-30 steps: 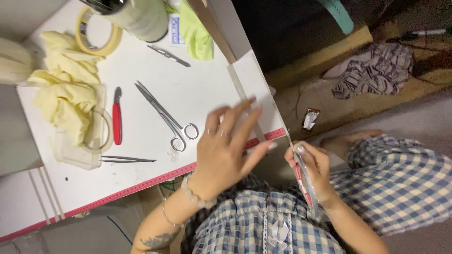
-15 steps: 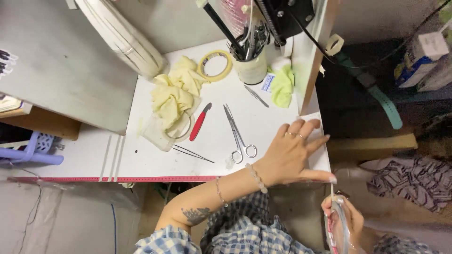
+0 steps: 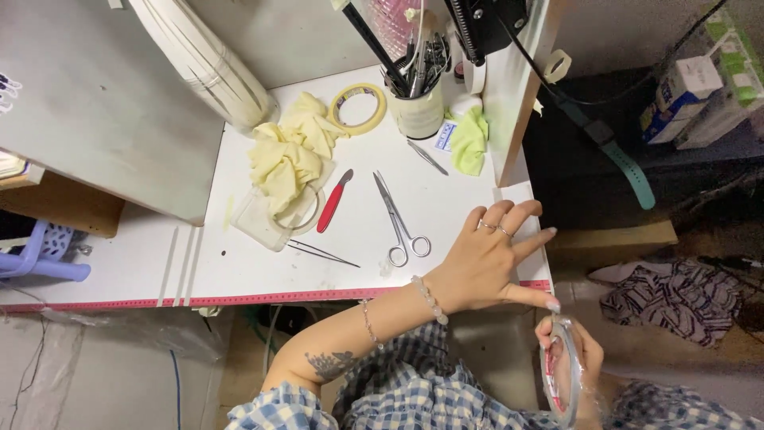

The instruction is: Measuring and cutting thin plastic strips from a roll using a ruler, pen, and scissors on a workbench.

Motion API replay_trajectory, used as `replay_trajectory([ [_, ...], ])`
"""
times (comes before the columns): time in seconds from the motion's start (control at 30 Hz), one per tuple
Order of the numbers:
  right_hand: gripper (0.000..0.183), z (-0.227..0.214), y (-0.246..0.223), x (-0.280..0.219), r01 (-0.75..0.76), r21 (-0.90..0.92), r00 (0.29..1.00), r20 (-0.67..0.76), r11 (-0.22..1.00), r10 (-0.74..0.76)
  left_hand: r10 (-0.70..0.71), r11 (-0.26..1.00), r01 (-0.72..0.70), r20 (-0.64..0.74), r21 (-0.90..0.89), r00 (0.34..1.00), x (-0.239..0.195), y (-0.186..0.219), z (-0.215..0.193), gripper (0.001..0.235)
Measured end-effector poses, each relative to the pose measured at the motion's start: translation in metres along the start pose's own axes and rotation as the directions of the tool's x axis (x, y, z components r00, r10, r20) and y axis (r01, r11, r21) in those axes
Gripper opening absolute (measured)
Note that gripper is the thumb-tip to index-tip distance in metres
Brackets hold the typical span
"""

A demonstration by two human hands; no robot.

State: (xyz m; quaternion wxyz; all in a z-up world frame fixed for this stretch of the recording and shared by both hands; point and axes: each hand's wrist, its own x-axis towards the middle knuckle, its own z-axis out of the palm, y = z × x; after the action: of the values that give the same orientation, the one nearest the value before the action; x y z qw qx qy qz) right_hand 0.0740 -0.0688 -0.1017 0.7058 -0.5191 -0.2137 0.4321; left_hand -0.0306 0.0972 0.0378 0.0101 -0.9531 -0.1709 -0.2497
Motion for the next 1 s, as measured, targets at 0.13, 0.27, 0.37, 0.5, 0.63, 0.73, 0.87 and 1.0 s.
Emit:
replay_trajectory([
  [0.13,0.034,-0.018,0.018,0.007,-0.134,0.143,0.99,-0.032,0.981,0.14,0.03,0.999,-0.03,-0.046,-0.009,0.998,-0.006,0.007,-0.004,0.092],
  [0.27,0.032,-0.012,0.009,0.002,-0.014,0.017,1.0,-0.01,1.0,0.014,0.002,0.999,0.0,0.033,-0.051,0.999,-0.013,0.014,-0.009,0.092],
  [0.37,0.032,-0.015,0.018,0.004,0.069,0.044,0.997,-0.02,0.997,-0.068,0.011,0.998,-0.011,-0.002,-0.06,1.0,-0.021,0.015,-0.006,0.091],
  [0.5,0.04,0.009,-0.009,-0.005,0.175,-0.045,0.984,0.041,0.983,-0.174,0.005,0.994,-0.003,0.019,-0.112,1.0,-0.033,0.021,-0.004,0.082],
  [0.63,0.042,0.006,-0.008,-0.003,0.032,-0.04,0.999,-0.042,0.999,-0.034,-0.031,0.993,0.034,0.022,-0.117,0.999,-0.045,0.03,0.007,0.088],
  [0.73,0.04,0.01,-0.015,-0.003,0.025,-0.104,0.997,-0.065,0.994,-0.032,-0.034,0.992,0.032,-0.021,-0.119,0.999,-0.051,0.034,0.015,0.089],
  [0.87,0.041,0.021,-0.032,-0.005,0.052,-0.208,0.998,-0.026,0.977,-0.059,-0.05,0.988,0.052,0.019,-0.143,0.999,-0.054,0.029,0.013,0.092],
  [1.0,0.042,0.019,-0.03,-0.004,0.131,-0.204,0.991,0.009,0.97,-0.132,-0.125,0.972,0.137,0.071,-0.191,0.99,-0.029,0.008,0.015,0.099],
])
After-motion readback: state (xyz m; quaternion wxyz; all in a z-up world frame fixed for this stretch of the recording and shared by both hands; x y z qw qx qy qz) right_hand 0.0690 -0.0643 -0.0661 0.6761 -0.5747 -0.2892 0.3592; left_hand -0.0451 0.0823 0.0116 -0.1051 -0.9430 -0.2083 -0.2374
